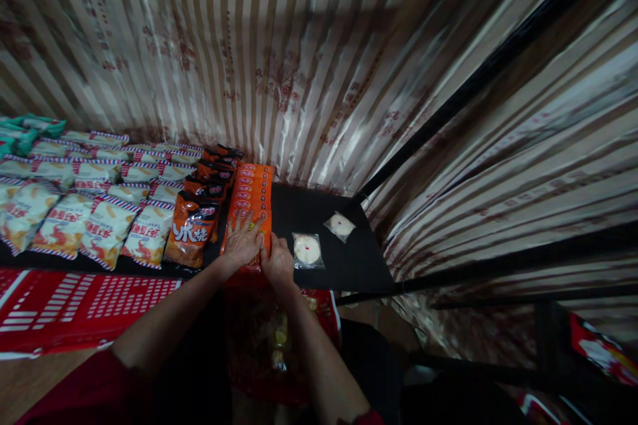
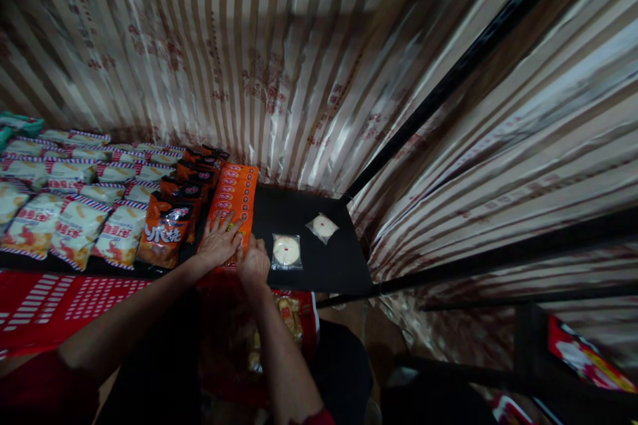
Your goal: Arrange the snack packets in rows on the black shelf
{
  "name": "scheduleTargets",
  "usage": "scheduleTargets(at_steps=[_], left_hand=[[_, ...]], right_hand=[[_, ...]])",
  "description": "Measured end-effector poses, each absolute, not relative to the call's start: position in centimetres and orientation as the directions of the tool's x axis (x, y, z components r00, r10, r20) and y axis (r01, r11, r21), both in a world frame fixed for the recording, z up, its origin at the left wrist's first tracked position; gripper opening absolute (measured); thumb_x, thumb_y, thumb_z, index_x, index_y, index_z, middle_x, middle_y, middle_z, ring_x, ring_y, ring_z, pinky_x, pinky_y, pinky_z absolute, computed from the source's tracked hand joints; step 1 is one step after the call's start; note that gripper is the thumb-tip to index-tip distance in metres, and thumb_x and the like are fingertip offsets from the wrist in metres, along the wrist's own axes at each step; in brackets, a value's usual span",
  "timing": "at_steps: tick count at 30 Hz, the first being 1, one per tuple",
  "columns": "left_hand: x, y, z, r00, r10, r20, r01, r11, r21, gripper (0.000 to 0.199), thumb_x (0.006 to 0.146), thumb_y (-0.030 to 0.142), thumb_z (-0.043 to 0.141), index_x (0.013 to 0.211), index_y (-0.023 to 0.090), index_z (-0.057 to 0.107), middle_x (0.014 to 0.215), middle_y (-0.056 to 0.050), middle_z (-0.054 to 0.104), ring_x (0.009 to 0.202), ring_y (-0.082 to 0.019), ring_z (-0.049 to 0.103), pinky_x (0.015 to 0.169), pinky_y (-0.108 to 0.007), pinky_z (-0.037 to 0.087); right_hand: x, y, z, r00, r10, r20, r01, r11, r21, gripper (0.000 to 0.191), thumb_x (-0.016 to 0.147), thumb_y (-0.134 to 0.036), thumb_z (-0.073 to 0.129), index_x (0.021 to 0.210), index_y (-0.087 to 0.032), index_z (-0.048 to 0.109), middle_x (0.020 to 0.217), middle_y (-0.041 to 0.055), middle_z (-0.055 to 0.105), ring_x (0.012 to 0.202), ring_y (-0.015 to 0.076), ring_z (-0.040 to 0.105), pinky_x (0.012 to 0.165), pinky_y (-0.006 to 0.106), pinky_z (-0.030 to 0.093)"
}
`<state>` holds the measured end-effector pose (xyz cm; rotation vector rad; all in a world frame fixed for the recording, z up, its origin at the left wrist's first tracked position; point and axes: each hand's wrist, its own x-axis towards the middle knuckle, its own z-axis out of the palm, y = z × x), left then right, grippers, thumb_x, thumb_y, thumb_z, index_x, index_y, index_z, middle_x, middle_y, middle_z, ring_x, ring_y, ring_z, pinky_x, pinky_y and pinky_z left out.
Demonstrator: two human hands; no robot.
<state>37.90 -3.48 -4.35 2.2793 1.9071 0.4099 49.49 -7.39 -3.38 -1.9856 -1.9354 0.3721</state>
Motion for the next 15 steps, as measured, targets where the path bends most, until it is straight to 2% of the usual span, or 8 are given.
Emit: scheduleTargets(at_steps=[3,8,15], left_hand=[[37.8,-3.5,-4.5,0.168,0.975,0.146,0.943,-0.202,0.264,0.05,0.088,0.035,0.04,0.137,0.03,0.04,0.148,-0.005,0.035,0.138,-0.034,0.02,0.108,-0.056,0.022],[37.8,-3.5,-4.6,0.183,0.964,0.191,0.945,-0.226,0.236,0.048,0.088,0.035,0.041,0.136,0.028,0.044,0.145,-0.007,0.038,0.137,-0.035,0.023,0.108,-0.055,0.021],[37.9,-3.7,-4.6,0.182,0.951,0.249,0.944,-0.24,0.227,0.046,0.088,0.036,0.041,0.133,0.027,0.047,0.143,-0.008,0.041,0.135,-0.035,0.026,0.107,-0.054,0.022]], right_hand=[[49.6,-7.1,-3.6,0.019,0.993,0.113,0.916,0.028,-0.399,0.043,0.09,-0.026,0.039,0.127,-0.009,0.053,0.116,0.0176,0.059,0.105,0.0256,0.056,0.09,0.034,0.044],[49.7,-5.7,-4.6,-0.046,0.98,0.191,0.886,0.128,-0.445,0.044,0.09,-0.02,0.035,0.128,-0.004,0.052,0.13,0.0174,0.052,0.12,0.0252,0.046,0.102,0.037,0.036],[49.5,-3.3,-6.1,-0.062,0.971,0.231,0.852,0.173,-0.495,0.047,0.088,-0.016,0.031,0.13,-0.004,0.049,0.134,0.0172,0.05,0.129,0.0235,0.039,0.108,0.041,0.029]])
